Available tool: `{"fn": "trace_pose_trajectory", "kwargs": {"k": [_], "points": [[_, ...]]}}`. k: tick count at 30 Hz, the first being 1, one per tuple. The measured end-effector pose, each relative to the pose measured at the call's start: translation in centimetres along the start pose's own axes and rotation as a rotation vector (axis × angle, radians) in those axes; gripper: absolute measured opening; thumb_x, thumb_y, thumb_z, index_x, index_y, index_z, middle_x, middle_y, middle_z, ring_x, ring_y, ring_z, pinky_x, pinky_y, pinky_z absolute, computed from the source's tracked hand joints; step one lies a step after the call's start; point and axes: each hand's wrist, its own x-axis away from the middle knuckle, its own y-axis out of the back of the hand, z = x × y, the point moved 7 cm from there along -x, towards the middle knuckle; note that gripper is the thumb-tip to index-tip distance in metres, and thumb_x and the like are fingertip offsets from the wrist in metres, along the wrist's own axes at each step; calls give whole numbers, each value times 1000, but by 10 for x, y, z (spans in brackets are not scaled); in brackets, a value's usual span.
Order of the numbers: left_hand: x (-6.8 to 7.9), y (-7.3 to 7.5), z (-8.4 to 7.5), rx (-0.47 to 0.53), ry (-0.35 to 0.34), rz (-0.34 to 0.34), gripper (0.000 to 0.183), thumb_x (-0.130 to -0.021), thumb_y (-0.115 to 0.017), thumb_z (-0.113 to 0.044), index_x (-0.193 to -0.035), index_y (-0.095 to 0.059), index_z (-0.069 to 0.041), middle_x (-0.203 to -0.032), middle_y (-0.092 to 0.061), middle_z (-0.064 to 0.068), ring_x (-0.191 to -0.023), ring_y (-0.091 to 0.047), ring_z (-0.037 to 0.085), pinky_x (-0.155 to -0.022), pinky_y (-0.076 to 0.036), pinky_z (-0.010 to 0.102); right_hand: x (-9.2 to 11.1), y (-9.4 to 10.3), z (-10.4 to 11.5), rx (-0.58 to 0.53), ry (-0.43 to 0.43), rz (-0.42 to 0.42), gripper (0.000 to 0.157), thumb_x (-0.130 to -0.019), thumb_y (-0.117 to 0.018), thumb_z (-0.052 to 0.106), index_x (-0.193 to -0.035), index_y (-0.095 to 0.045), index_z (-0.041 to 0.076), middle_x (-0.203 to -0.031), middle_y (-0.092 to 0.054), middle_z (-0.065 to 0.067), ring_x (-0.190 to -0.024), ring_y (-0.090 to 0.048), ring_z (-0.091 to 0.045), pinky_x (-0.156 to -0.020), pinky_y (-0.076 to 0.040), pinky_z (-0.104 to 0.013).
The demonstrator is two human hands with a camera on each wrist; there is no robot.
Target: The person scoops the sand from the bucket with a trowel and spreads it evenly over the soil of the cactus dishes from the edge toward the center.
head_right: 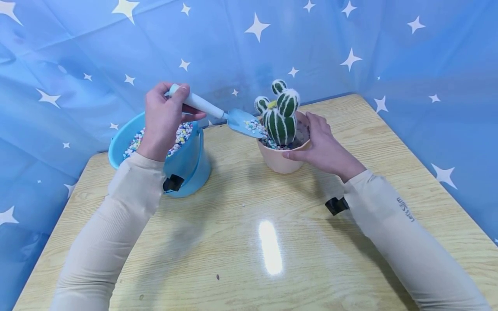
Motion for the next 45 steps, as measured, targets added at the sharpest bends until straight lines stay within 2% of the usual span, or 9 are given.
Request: {"fn": "trace_pose_trajectory", "kwargs": {"k": [4, 13, 21, 34, 38, 45], "points": [[0, -1, -1, -2, -1, 9, 24, -102, -57, -23, -112, -49, -2, -104, -63, 20, -79, -70, 32, -71, -63, 35, -1, -1, 1, 9, 4, -9, 120, -78, -82, 49, -157, -5, 4, -158, -1, -23, -143, -4, -41, -115, -12, -66], [0, -5, -8, -7, -47, 36, 26, -101, -58, -24, -111, -51, -2, -98, -64, 21, -78, -70, 31, -68, -63, 36, 0, 0, 0, 3, -10, 27, 117, -80, -81, 46, -157, -3, 6, -159, 1, -21, -145, -2, -40, -114, -14, -67], [0, -8, -10, -27, -56, 46, 27, -100, -59, -25, -111, -51, -2, -99, -67, 20, -77, -71, 29, -67, -63, 35, 1, -1, -4, 7, -71, 42, 129, -76, -80, 56, -156, 8, 6, -159, 5, -22, -144, -4, -45, -112, -14, -70], [-1, -10, -11, -2, -57, 63, 27, -99, -60, -27, -108, -51, -3, -96, -66, 21, -76, -71, 30, -66, -63, 37, 1, 0, -4, 47, -95, 40, 130, -75, -80, 59, -156, 5, 3, -157, -1, -27, -142, -10, -47, -110, -19, -72], [0, -10, -13, 0, -66, 67, 28, -99, -61, -27, -108, -51, -3, -96, -66, 21, -76, -71, 30, -66, -63, 37, 0, 0, -4, 55, -80, 23, 129, -74, -80, 60, -156, 1, 3, -155, -6, -29, -141, -13, -46, -109, -22, -70], [3, -7, -15, 23, -85, 79, 28, -99, -61, -27, -108, -51, -2, -96, -66, 21, -77, -71, 31, -68, -63, 38, 0, 0, -7, 37, -102, 54, 131, -76, -79, 58, -155, 11, 5, -158, 5, -26, -144, -4, -46, -111, -17, -70]]}}
